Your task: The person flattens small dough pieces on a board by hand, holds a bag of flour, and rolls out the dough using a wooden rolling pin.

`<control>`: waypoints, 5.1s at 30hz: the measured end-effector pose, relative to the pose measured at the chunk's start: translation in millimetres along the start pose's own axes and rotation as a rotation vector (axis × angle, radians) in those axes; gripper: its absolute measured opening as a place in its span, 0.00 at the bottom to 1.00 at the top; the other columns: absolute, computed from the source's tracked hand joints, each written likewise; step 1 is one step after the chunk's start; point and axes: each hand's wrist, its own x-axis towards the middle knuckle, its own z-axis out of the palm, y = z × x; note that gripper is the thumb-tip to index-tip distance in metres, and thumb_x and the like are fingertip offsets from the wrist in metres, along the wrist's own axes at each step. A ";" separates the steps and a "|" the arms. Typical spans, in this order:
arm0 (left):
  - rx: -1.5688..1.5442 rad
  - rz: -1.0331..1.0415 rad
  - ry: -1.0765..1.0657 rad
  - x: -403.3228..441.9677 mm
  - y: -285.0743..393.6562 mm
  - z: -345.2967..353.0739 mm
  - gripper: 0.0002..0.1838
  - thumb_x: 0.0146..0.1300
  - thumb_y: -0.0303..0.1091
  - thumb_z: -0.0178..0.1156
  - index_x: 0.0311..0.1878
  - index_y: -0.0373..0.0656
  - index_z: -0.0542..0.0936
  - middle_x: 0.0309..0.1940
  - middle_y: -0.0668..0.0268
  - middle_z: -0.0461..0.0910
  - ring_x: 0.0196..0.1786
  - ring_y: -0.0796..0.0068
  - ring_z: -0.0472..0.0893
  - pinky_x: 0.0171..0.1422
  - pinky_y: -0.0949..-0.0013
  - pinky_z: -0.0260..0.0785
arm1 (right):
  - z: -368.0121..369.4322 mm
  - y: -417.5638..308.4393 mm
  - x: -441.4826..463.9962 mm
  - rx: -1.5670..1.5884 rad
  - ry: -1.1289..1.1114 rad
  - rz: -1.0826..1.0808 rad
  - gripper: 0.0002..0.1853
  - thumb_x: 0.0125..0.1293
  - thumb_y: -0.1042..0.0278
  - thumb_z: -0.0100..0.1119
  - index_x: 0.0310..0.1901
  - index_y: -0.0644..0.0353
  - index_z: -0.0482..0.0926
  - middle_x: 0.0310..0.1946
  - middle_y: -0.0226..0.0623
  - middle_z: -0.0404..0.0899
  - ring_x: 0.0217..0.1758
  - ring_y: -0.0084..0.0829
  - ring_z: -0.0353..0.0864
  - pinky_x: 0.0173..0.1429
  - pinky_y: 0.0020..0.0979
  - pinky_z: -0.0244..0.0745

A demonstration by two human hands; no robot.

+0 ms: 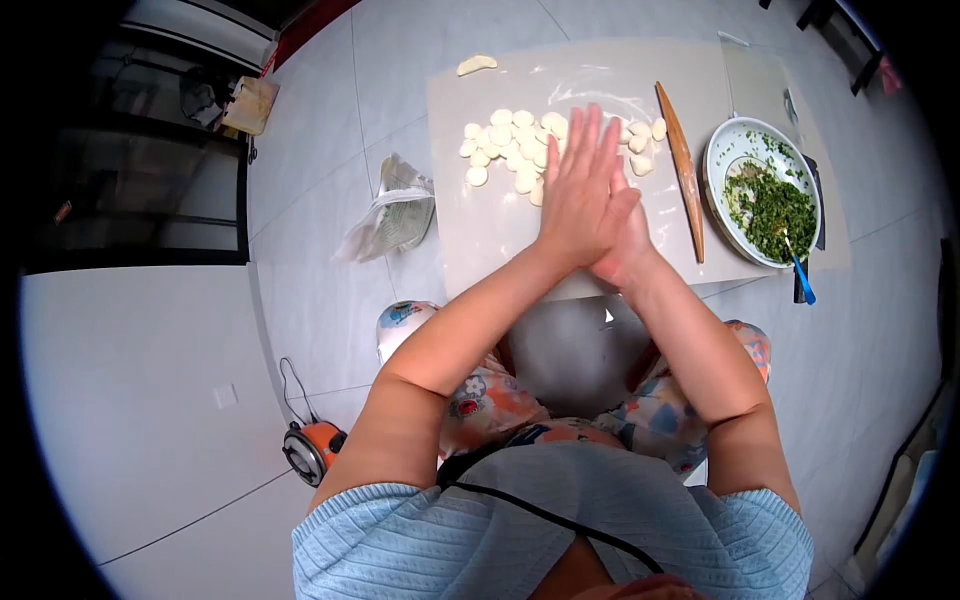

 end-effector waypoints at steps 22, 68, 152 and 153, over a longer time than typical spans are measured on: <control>-0.035 -0.228 -0.093 -1.1 11.6 10.9 0.34 0.72 0.39 0.48 0.76 0.31 0.57 0.79 0.45 0.54 0.82 0.46 0.49 0.82 0.42 0.39 | 7.6 -7.0 4.6 0.104 0.183 -0.007 0.41 0.76 0.29 0.28 0.80 0.49 0.52 0.76 0.34 0.61 0.79 0.37 0.58 0.79 0.44 0.52; -1.150 -0.939 -0.221 9.1 -40.0 -19.2 0.31 0.77 0.51 0.49 0.60 0.26 0.75 0.52 0.52 0.80 0.50 0.65 0.84 0.53 0.66 0.79 | -10.1 -34.0 -4.4 -0.714 0.545 -0.022 0.16 0.70 0.74 0.59 0.57 0.70 0.78 0.46 0.43 0.84 0.41 0.27 0.86 0.47 0.25 0.83; 0.243 -0.155 -0.230 -44.6 -64.7 -3.6 0.07 0.56 0.33 0.69 0.39 0.45 0.86 0.41 0.60 0.80 0.50 0.58 0.80 0.51 0.56 0.76 | -66.5 -45.2 -14.0 -1.445 0.526 -0.132 0.07 0.62 0.72 0.66 0.33 0.64 0.77 0.27 0.43 0.80 0.29 0.38 0.84 0.34 0.35 0.79; 0.257 -0.141 -0.273 -45.0 -61.7 -0.2 0.08 0.56 0.34 0.70 0.38 0.45 0.85 0.40 0.60 0.79 0.49 0.58 0.80 0.50 0.56 0.76 | -63.4 -44.9 -13.5 -1.221 0.518 -0.067 0.06 0.64 0.73 0.66 0.33 0.65 0.78 0.25 0.40 0.81 0.24 0.33 0.83 0.30 0.31 0.79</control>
